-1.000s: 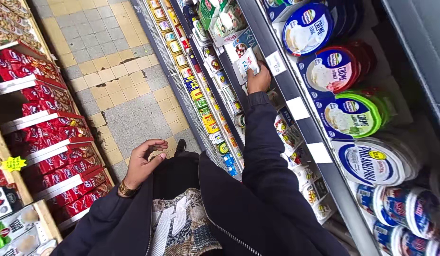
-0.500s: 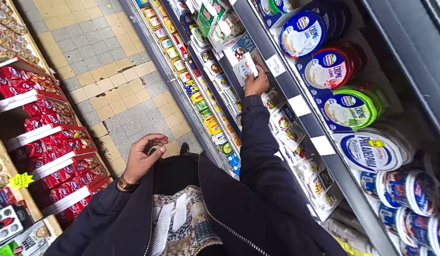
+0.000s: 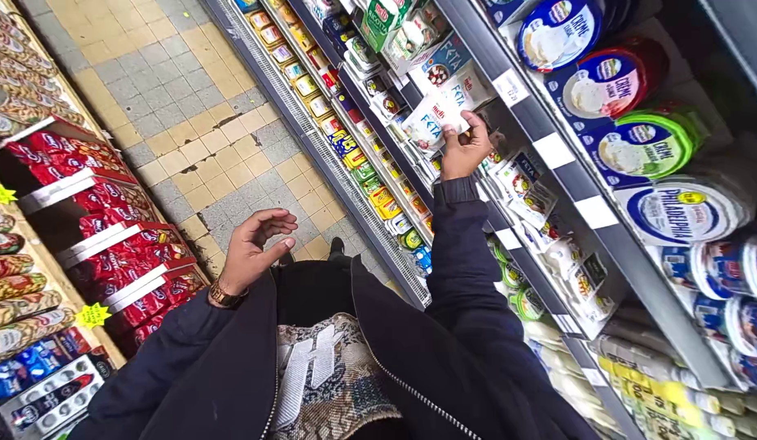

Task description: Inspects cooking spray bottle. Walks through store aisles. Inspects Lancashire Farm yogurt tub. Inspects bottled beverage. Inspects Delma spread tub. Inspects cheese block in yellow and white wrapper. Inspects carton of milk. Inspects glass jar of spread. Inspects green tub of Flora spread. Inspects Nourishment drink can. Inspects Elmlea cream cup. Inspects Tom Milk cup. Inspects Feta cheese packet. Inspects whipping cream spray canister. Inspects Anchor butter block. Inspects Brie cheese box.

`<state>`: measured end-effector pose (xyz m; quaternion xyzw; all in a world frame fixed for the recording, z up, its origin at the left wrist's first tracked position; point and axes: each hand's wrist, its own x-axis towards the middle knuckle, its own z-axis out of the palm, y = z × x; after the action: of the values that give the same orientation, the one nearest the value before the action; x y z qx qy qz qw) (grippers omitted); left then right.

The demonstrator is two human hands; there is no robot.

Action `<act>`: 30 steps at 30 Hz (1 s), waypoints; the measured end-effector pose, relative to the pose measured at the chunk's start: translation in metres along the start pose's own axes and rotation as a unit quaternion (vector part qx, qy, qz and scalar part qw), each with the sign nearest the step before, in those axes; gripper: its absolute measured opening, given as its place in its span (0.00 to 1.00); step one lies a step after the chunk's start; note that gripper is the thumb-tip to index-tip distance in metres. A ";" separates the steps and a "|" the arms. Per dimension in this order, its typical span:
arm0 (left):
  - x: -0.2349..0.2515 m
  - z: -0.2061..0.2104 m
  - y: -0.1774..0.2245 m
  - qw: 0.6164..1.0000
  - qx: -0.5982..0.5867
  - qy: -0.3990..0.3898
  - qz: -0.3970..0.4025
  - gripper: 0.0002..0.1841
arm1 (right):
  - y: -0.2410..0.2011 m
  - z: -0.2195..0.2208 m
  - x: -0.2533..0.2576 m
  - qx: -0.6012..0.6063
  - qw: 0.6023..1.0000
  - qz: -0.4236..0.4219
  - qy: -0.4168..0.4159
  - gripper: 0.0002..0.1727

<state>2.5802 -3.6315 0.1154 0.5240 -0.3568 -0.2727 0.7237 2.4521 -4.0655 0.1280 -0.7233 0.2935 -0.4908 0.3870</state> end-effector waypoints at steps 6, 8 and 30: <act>0.008 -0.021 0.009 0.998 -0.014 -0.063 0.007 0.31 | -0.084 0.016 -0.086 0.172 0.973 0.114 -0.103 0.22; 0.010 -0.024 0.009 0.997 -0.008 -0.080 0.003 0.32 | -0.105 0.018 -0.114 0.197 0.960 0.145 -0.137 0.23; -0.056 -0.030 -0.006 0.976 -0.096 -0.156 -0.121 0.47 | -0.168 0.022 -0.289 0.261 0.899 0.259 -0.239 0.48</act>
<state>2.5705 -3.5734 0.0913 0.4422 -0.3714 -0.4695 0.6679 2.3801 -3.7381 0.1257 -0.5905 0.2308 -0.2451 0.7335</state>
